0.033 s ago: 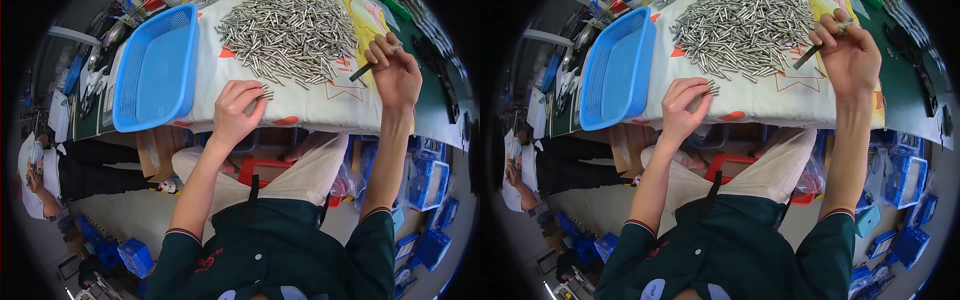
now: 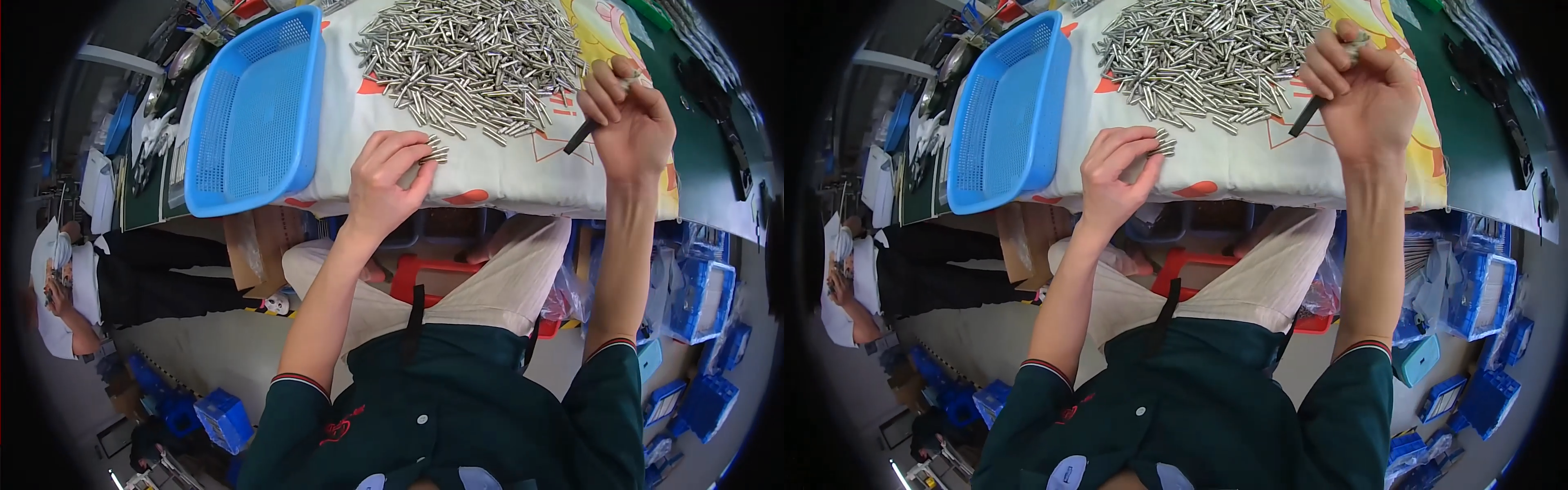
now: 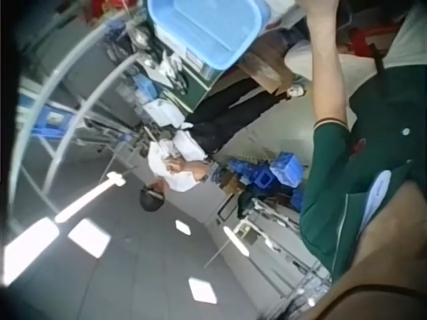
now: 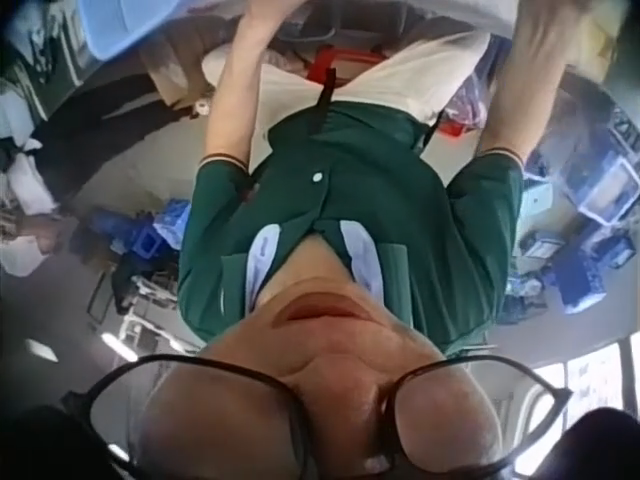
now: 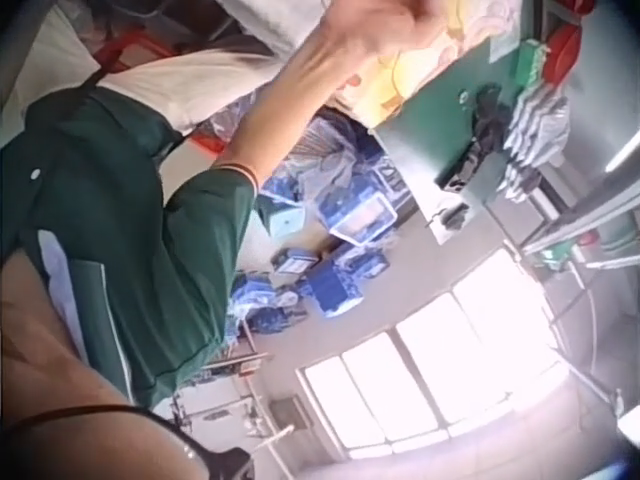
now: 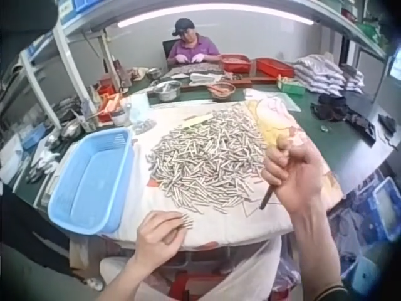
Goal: Inspecting and sorting small metal pins and using a handheld tool to test or assemble them at a factory workbench.
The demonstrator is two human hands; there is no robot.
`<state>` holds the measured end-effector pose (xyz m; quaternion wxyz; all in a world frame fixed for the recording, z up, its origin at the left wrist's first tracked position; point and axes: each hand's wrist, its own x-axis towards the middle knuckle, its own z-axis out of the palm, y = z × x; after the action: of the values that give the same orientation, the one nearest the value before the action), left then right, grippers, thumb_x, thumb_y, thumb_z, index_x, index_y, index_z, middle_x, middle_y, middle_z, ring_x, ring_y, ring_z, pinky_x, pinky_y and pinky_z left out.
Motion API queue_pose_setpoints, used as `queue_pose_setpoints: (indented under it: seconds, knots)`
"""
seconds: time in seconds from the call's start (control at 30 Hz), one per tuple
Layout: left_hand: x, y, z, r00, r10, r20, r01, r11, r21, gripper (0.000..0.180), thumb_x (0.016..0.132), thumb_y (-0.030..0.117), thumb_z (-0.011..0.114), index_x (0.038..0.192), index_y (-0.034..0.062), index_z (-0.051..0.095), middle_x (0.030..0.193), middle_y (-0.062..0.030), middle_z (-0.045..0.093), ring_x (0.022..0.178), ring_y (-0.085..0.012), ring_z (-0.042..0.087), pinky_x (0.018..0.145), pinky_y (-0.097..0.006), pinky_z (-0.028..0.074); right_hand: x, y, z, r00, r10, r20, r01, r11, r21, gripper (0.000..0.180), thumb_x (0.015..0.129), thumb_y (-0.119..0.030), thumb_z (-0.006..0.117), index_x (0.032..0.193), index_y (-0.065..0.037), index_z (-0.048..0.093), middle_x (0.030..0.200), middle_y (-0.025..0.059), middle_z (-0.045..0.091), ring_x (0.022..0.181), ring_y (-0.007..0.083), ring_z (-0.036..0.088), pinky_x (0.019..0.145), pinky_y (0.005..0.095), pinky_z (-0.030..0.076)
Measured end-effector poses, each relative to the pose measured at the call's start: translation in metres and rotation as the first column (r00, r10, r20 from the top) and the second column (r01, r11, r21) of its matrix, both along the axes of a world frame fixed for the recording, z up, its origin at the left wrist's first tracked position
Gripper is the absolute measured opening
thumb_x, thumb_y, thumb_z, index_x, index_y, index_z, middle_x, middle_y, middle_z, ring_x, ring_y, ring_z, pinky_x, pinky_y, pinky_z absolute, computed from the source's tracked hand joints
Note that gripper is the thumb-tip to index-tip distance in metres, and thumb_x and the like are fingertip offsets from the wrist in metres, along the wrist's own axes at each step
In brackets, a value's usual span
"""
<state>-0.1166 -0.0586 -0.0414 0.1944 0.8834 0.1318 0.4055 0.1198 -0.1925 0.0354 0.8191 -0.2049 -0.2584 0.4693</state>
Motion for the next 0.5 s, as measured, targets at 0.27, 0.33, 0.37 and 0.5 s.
queue_pose_setpoints:
  seconds: [0.27, 0.33, 0.37, 0.5]
  knots:
    - [0.005, -0.005, 0.005, 0.999, -0.020, -0.040, 0.020, 1.000, -0.007, 0.016, 0.063, 0.003, 0.069, 0.078, 0.0040, 0.063, 0.087, -0.0051, 0.063, 0.079, -0.0235, 0.057, 0.067, -0.032, 0.048, -0.072, 0.031, -0.023, 0.975, -0.046, 0.219, 0.048, 0.999, -0.003, 0.039, 0.093, -0.034, 0.033, 0.064, -0.008, 0.036, 0.054, -0.0015, 0.028, 0.047, 0.0084, 0.020, 0.046, 0.0238, 0.019]
    - [0.006, -0.006, 0.005, 0.998, -0.025, -0.050, 0.025, 1.000, -0.016, 0.017, 0.063, 0.004, 0.069, 0.078, 0.0041, 0.063, 0.087, -0.0053, 0.062, 0.079, -0.0237, 0.057, 0.068, -0.033, 0.048, -0.079, 0.035, -0.031, 0.955, -0.038, 0.293, 0.052, 0.998, -0.038, 0.038, 0.092, -0.031, 0.034, 0.063, -0.007, 0.036, 0.054, -0.0009, 0.029, 0.048, 0.0085, 0.022, 0.046, 0.0242, 0.019]
    - [0.005, -0.007, 0.005, 0.998, -0.022, -0.057, 0.021, 0.999, -0.024, 0.017, 0.063, 0.004, 0.069, 0.079, 0.0042, 0.063, 0.087, -0.0056, 0.062, 0.080, -0.0240, 0.057, 0.068, -0.033, 0.048, -0.081, 0.034, -0.032, 0.938, -0.039, 0.345, 0.063, 0.996, -0.060, 0.036, 0.092, -0.029, 0.035, 0.064, -0.007, 0.037, 0.055, -0.0003, 0.030, 0.049, 0.0088, 0.023, 0.047, 0.0237, 0.021]
    - [0.005, -0.007, 0.007, 0.997, -0.015, -0.077, 0.011, 0.999, -0.050, 0.017, 0.063, 0.004, 0.069, 0.078, 0.0043, 0.062, 0.087, -0.0057, 0.062, 0.079, -0.0242, 0.057, 0.068, -0.033, 0.047, -0.087, 0.034, -0.037, 0.915, -0.029, 0.403, 0.066, 0.995, -0.078, 0.029, 0.089, -0.025, 0.037, 0.068, -0.005, 0.039, 0.058, 0.0020, 0.035, 0.053, 0.0103, 0.029, 0.051, 0.0234, 0.026]
